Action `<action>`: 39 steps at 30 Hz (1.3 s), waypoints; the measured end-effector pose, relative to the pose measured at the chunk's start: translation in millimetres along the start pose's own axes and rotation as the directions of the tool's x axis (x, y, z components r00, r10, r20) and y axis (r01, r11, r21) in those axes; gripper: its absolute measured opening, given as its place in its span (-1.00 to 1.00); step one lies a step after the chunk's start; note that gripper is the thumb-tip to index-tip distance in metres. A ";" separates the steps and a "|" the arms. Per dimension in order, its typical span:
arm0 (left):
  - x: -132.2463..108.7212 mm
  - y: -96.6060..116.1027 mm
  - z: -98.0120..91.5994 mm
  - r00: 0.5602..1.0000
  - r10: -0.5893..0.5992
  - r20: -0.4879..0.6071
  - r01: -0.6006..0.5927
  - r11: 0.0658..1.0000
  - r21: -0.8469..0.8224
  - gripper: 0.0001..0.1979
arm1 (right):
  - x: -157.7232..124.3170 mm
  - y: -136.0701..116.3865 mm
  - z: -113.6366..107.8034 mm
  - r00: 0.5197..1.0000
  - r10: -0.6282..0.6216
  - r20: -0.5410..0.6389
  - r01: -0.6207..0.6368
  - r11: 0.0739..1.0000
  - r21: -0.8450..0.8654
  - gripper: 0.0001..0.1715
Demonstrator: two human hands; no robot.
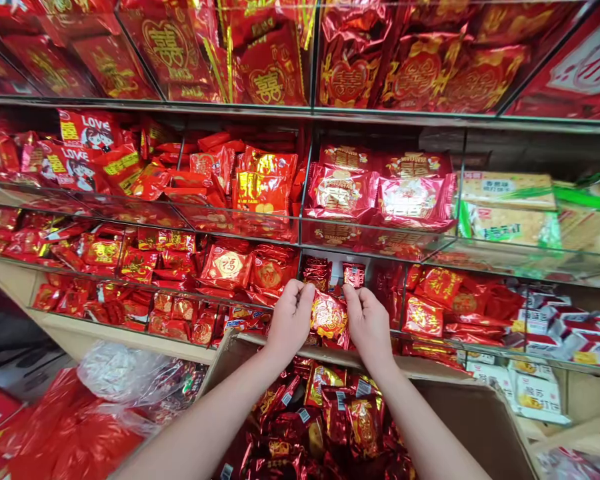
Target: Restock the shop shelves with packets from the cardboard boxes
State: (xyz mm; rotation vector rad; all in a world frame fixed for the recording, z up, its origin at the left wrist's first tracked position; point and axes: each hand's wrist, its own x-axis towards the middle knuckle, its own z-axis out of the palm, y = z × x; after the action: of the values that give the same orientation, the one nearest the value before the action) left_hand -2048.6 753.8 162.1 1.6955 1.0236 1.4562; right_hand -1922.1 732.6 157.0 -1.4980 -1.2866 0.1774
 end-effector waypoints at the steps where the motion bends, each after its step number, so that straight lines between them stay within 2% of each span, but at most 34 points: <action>1: 0.0 0.4 0.0 1.000 -0.003 0.001 0.003 1.000 0.013 -0.73 | -0.8 -0.6 -0.8 1.000 0.016 -0.012 -0.016 1.000 -0.002 -0.54; 7: -1.0 -2.8 2.4 0.998 -0.058 -0.009 0.059 0.996 0.062 -0.70 | -1.6 3.1 -0.8 0.992 0.120 -0.036 -0.114 0.983 0.141 -0.49; 9: -0.7 -4.0 2.5 0.999 -0.050 -0.018 0.051 0.995 0.083 -0.71 | -0.6 5.1 -0.7 0.992 0.121 0.043 -0.128 0.960 0.250 -0.50; 11: 0.1 -4.4 1.9 0.998 -0.043 -0.035 0.046 0.993 0.105 -0.72 | 0.2 5.5 -2.2 0.976 0.094 0.198 -0.164 0.912 0.376 -0.54; 13: 1.3 -4.1 1.1 0.998 -0.046 -0.036 0.050 0.992 0.117 -0.73 | 1.1 4.4 -5.9 0.918 0.052 0.393 -0.237 0.866 0.441 -0.58; 15: 2.5 -3.6 0.7 0.998 -0.059 -0.015 0.060 0.990 0.127 -0.73 | 4.4 3.7 -11.2 0.831 0.037 0.554 -0.317 0.851 0.419 -0.56; 17: 3.3 -3.3 0.8 0.997 -0.077 0.007 0.075 0.987 0.139 -0.72 | 13.6 5.8 -16.7 0.764 0.025 0.645 -0.344 0.861 0.374 -0.56; 18: 3.4 -3.2 1.0 0.996 -0.089 0.006 0.087 0.986 0.140 -0.72 | 21.4 8.4 -19.0 0.759 0.011 0.651 -0.320 0.877 0.358 -0.57; 19: 3.2 -3.2 1.2 0.995 -0.102 -0.001 0.101 0.985 0.140 -0.73 | 31.2 11.9 -20.7 0.779 -0.008 0.627 -0.268 0.899 0.346 -0.57; 21: 1.9 -2.9 2.0 0.992 -0.125 -0.001 0.124 0.982 0.145 -0.75 | 55.2 20.8 -21.0 0.858 -0.045 0.512 -0.108 0.958 0.265 -0.58; 23: -0.3 -2.3 2.9 0.988 -0.133 0.075 0.116 0.975 0.188 -0.78 | 79.3 29.2 -15.5 0.913 -0.055 0.405 0.045 0.998 0.034 -0.62; 24: -1.4 -1.8 3.4 0.981 -0.135 0.140 0.101 0.969 0.228 -0.80 | 89.2 32.1 -10.3 0.911 -0.053 0.409 0.105 0.989 -0.105 -0.66; 26: -3.0 -0.7 4.1 0.955 -0.143 0.258 0.059 0.949 0.309 -0.83 | 102.3 34.5 4.9 0.859 -0.025 0.511 0.210 0.928 -0.308 -0.71; 28: -3.6 -0.2 4.3 0.940 -0.148 0.306 0.027 0.930 0.366 -0.83 | 106.4 33.6 24.4 0.796 0.006 0.605 0.276 0.886 -0.372 -0.72; 29: -3.6 -0.4 4.3 0.939 -0.145 0.312 0.016 0.924 0.382 -0.82 | 105.9 32.9 34.5 0.781 0.014 0.625 0.287 0.880 -0.378 -0.72; 31: -3.7 -1.6 4.1 0.941 -0.128 0.315 -0.005 0.921 0.389 -0.81 | 102.0 32.6 52.9 0.783 0.037 0.621 0.284 0.867 -0.409 -0.71; 34: -4.5 -4.9 4.1 0.941 -0.122 0.316 -0.010 0.922 0.387 -0.82 | 93.2 37.1 70.8 0.833 0.075 0.548 0.248 0.836 -0.490 -0.63; 37: -5.8 -7.3 4.6 0.934 -0.135 0.330 -0.003 0.922 0.386 -0.82 | 85.4 44.4 77.6 0.893 0.084 0.442 0.188 0.823 -0.537 -0.42; 39: -6.5 -7.8 5.1 0.926 -0.140 0.351 -0.007 0.922 0.387 -0.81 | 82.1 48.5 79.0 0.902 0.078 0.425 0.175 0.833 -0.525 -0.35</action>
State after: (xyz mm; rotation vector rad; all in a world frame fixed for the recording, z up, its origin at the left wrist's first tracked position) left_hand -2045.1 751.7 151.5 2.0872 1.1868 0.8693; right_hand -1914.4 853.2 129.8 -1.9900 -1.8461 0.1066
